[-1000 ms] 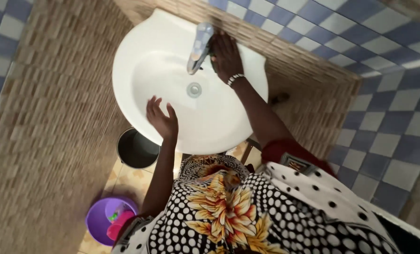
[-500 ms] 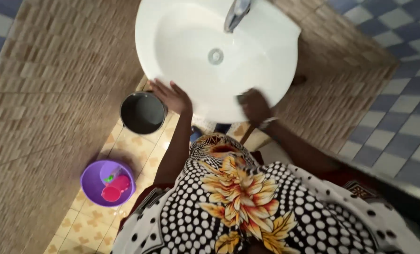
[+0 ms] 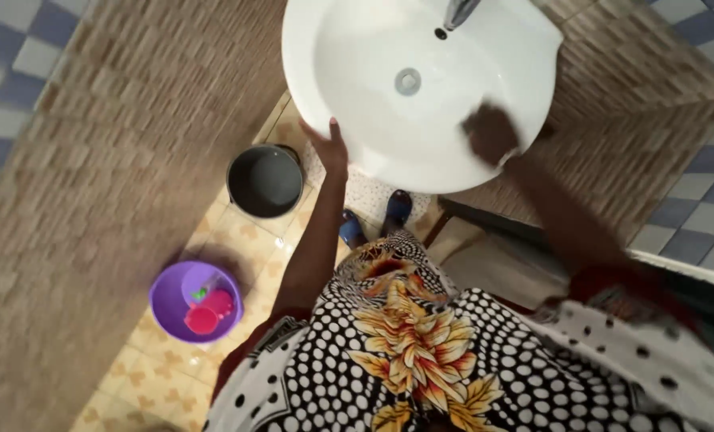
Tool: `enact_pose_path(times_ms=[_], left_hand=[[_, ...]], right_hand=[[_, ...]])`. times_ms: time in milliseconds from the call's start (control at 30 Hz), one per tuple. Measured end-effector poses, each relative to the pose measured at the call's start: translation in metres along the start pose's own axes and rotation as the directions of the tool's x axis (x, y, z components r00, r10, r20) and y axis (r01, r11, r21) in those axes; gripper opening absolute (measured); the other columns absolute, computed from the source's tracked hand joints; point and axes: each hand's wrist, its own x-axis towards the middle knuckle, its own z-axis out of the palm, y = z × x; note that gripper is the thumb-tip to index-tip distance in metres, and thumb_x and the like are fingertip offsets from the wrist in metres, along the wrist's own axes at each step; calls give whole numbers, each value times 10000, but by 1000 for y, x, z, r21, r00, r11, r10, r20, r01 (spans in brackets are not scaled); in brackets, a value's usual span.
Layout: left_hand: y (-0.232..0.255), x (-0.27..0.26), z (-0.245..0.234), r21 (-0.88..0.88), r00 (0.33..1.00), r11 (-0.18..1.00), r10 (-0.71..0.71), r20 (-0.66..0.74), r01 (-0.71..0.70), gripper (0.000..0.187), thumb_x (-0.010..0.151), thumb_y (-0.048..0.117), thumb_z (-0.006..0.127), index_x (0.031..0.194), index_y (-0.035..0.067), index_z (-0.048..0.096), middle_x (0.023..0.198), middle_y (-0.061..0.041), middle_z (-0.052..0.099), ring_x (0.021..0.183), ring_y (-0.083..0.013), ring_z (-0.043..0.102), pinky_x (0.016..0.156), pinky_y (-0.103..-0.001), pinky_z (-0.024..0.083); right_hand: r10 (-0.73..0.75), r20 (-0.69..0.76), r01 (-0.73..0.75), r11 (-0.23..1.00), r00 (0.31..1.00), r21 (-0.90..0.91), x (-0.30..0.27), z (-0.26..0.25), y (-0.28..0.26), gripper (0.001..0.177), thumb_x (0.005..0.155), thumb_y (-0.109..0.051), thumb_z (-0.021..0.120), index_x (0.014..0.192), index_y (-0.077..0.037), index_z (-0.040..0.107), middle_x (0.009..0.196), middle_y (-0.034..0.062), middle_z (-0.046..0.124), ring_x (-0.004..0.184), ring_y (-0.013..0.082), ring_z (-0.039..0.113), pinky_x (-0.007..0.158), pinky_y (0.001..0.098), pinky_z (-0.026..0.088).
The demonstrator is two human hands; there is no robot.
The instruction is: The person cleans a bathroom sink and faucet with a sponge and water, then washes their hands, rinses a soap dish and several toothbrushes, and organizes them in a holder.
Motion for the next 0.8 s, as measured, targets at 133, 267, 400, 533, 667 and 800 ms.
enact_pose_path(times_ms=[133,267,400,533,667,800], left_hand=[[13,0,9,31,992,993,-113,-54,115,931,949,539,665,1560,-9,225,1514,-280,458,1364,-398,519,1133,-473,452],[33,-13,19,149,979,983,-76,-191,106,819,980,527,642,1532,6,336,1428,-275,557,1287,-412,589,1058,-482,493],[55,-8,15,362,959,912,-98,-265,194,788,974,537,623,1523,23,383,1309,-244,643,1148,-403,671,928,-484,553],[69,-11,19,365,945,916,-43,-323,166,748,936,555,647,1455,47,469,1267,-206,680,1087,-383,698,862,-495,569],[80,-22,16,431,929,859,-125,-349,277,717,928,582,649,1398,54,527,1203,-187,716,1036,-364,722,858,-467,585],[92,-14,24,383,918,892,-79,-389,239,693,938,535,695,1372,17,538,1189,-200,713,1021,-379,715,832,-463,574]], right_hand=[[-66,-414,84,996,908,27,36,27,-11,403,908,-41,507,1278,58,631,1360,292,566,1318,445,494,1179,622,311],[-246,-209,274,267,946,924,121,80,-162,734,1058,-418,425,1615,26,247,1704,178,226,1576,286,190,1285,444,136],[-443,-26,136,217,896,967,125,96,-115,780,1070,-525,395,1620,-6,202,1734,170,142,1608,291,66,1282,411,-23],[471,-348,6,588,811,809,114,62,1,187,1006,-120,529,965,16,650,1008,207,651,934,333,630,883,486,515],[54,-607,53,986,792,158,84,103,-61,182,895,-124,569,1008,-45,688,1058,179,698,956,347,649,832,459,522],[-75,-412,309,783,908,539,110,104,-53,162,940,-118,584,1025,-49,704,1021,159,701,946,344,653,837,468,522]])
